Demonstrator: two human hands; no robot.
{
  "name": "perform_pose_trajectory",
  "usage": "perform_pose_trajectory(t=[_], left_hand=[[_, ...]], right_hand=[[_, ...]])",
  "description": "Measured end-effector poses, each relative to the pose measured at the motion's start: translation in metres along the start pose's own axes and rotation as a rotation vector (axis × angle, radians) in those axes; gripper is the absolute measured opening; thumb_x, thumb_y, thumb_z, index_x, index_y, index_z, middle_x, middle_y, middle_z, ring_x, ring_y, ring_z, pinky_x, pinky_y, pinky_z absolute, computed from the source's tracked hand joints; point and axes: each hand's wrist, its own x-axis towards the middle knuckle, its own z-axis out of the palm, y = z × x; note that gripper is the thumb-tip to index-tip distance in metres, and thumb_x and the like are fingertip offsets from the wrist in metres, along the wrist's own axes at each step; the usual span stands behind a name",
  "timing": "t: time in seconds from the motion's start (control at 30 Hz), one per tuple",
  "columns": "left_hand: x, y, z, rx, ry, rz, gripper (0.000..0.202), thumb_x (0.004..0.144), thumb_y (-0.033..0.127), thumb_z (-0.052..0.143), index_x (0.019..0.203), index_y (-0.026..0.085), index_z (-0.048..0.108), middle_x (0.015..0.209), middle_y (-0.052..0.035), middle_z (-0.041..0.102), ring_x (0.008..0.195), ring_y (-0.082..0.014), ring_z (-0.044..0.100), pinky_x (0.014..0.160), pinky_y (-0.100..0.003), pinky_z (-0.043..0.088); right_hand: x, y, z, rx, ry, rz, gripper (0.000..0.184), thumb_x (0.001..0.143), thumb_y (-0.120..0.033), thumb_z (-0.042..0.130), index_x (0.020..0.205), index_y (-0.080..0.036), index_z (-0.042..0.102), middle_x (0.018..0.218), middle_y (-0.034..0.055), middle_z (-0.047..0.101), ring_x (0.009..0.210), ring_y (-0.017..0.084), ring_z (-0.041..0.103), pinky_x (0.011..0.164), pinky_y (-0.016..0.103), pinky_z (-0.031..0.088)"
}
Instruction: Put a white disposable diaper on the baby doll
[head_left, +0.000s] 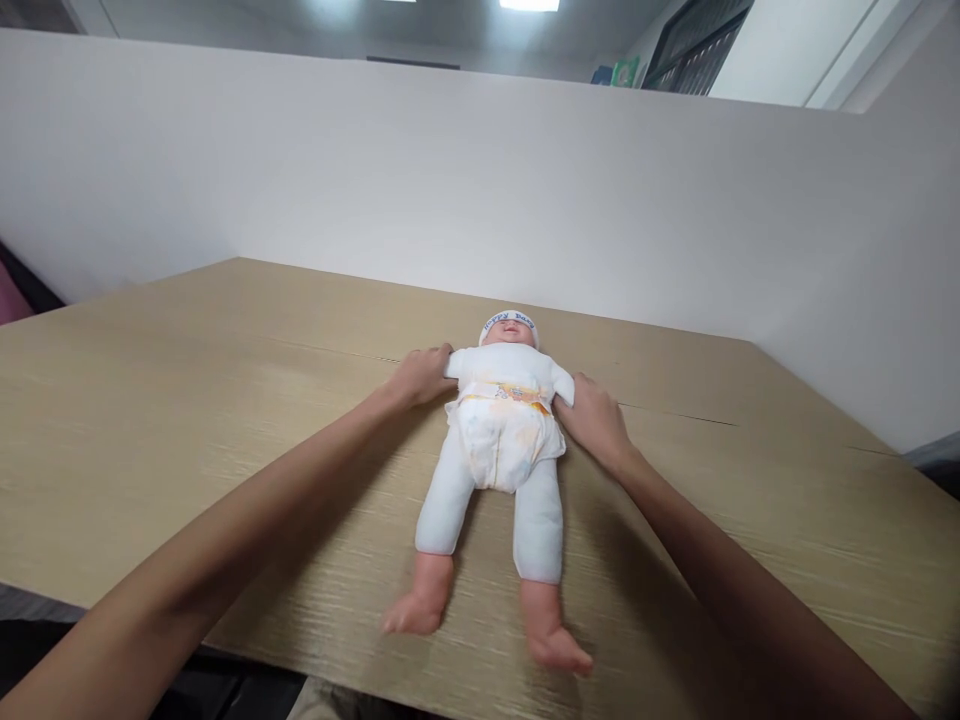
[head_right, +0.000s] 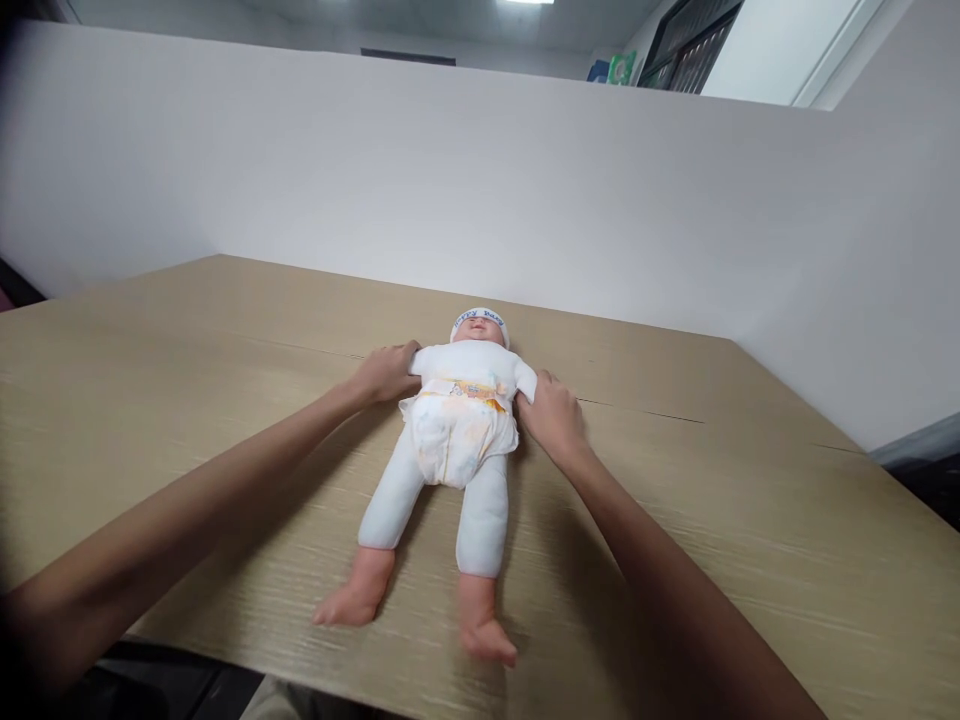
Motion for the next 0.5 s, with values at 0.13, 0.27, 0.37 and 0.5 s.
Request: perform_pose_trajectory(t=[0.13, 0.27, 0.37, 0.5], left_hand=[[-0.023, 0.010, -0.023, -0.005, 0.008, -0.065, 0.043, 0.094, 0.039, 0.064, 0.129, 0.014, 0.064, 0.117, -0.0195, 0.081, 0.102, -0.0384, 0.078, 0.076, -0.038, 0.051], [-0.097, 0.033, -0.067, -0.124, 0.101, -0.066, 0.041, 0.094, 0.048, 0.064, 0.125, 0.020, 0.063, 0.115, -0.0136, 0.082, 0.099, -0.0356, 0.078, 0.069, -0.035, 0.048], [-0.198, 0.060, -0.087, -0.317, 0.182, -0.107, 0.044, 0.088, 0.045, 0.071, 0.127, 0.026, 0.060, 0.115, -0.0065, 0.084, 0.096, -0.0329, 0.080, 0.068, -0.033, 0.051], [-0.345, 0.097, -0.067, -0.509, 0.236, -0.205, 0.059, 0.085, 0.044, 0.077, 0.140, 0.031, 0.059, 0.125, -0.0072, 0.082, 0.105, -0.0338, 0.081, 0.081, -0.038, 0.063]], right_hand=[[-0.015, -0.010, -0.020, 0.030, -0.025, 0.049, 0.036, 0.108, -0.038, 0.052, 0.129, -0.015, 0.070, 0.121, 0.0208, 0.081, 0.103, 0.035, 0.077, 0.077, 0.036, 0.046], [-0.063, -0.007, -0.071, 0.155, -0.011, 0.005, 0.036, 0.103, -0.039, 0.053, 0.130, -0.021, 0.070, 0.115, 0.0131, 0.084, 0.098, 0.034, 0.077, 0.075, 0.035, 0.048], [-0.123, -0.004, -0.114, 0.331, 0.009, -0.138, 0.037, 0.098, -0.038, 0.053, 0.129, -0.026, 0.070, 0.109, 0.0069, 0.084, 0.093, 0.032, 0.077, 0.075, 0.036, 0.052], [-0.214, -0.004, -0.148, 0.388, 0.002, -0.260, 0.042, 0.095, -0.034, 0.057, 0.134, -0.033, 0.070, 0.114, 0.0048, 0.083, 0.095, 0.031, 0.077, 0.076, 0.037, 0.057]])
